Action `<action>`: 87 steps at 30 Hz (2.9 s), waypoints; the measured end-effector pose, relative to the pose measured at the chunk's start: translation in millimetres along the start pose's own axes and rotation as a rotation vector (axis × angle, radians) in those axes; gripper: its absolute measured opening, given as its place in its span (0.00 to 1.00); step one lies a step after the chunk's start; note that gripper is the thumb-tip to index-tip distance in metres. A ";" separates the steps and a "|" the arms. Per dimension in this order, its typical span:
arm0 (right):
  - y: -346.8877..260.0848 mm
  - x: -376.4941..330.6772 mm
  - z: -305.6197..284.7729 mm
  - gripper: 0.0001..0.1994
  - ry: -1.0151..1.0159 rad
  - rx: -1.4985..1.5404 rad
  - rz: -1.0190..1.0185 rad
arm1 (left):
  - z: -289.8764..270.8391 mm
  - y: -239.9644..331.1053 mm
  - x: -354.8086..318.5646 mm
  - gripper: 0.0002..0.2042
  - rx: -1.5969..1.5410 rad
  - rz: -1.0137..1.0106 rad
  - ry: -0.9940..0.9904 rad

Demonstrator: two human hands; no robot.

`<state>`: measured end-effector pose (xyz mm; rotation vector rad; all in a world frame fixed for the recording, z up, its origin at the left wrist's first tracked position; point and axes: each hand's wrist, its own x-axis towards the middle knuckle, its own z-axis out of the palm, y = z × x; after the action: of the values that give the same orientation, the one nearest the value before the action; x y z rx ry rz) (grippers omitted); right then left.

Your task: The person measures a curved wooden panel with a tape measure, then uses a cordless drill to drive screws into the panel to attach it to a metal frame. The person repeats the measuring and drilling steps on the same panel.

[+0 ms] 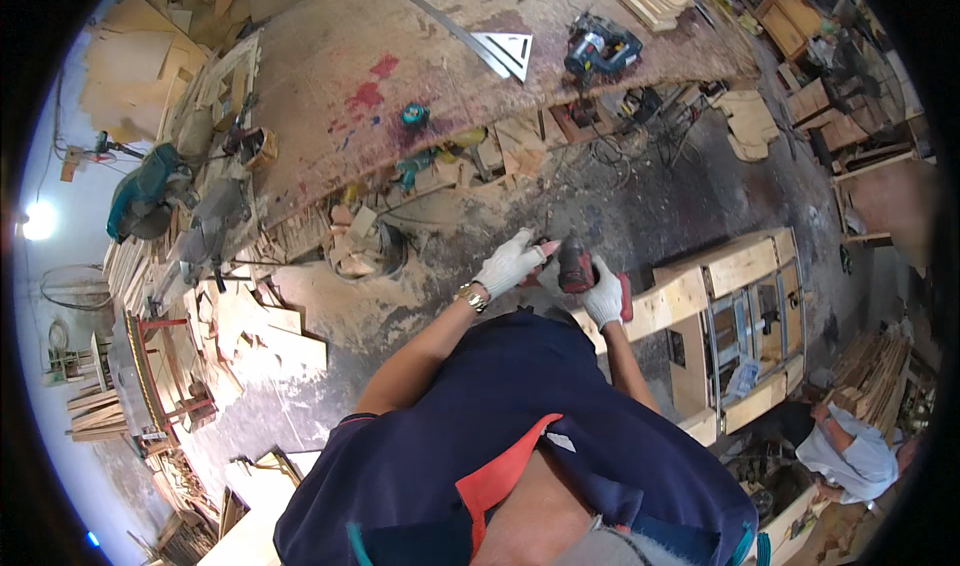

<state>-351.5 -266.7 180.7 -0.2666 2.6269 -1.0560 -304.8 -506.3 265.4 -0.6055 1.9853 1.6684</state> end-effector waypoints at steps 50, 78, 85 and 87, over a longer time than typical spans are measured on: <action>-195.5 -72.1 91.8 0.25 0.322 -0.013 0.719 | -404.9 -7.0 211.1 0.38 0.820 0.629 0.910; -201.3 -325.9 122.5 0.29 1.273 0.351 0.585 | 85.7 -32.3 -159.5 0.30 0.706 0.893 -1.290; -214.1 -433.2 138.3 0.23 1.336 0.099 1.284 | 156.5 -42.3 -245.3 0.26 0.859 1.881 -1.457; -218.2 -447.1 137.2 0.27 1.368 -0.240 1.439 | 165.5 -48.1 -252.4 0.18 0.761 2.018 -1.537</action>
<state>128.0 -386.1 329.6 2.5967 2.4957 -0.2581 -63.8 -343.0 358.2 2.6654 1.1276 0.7374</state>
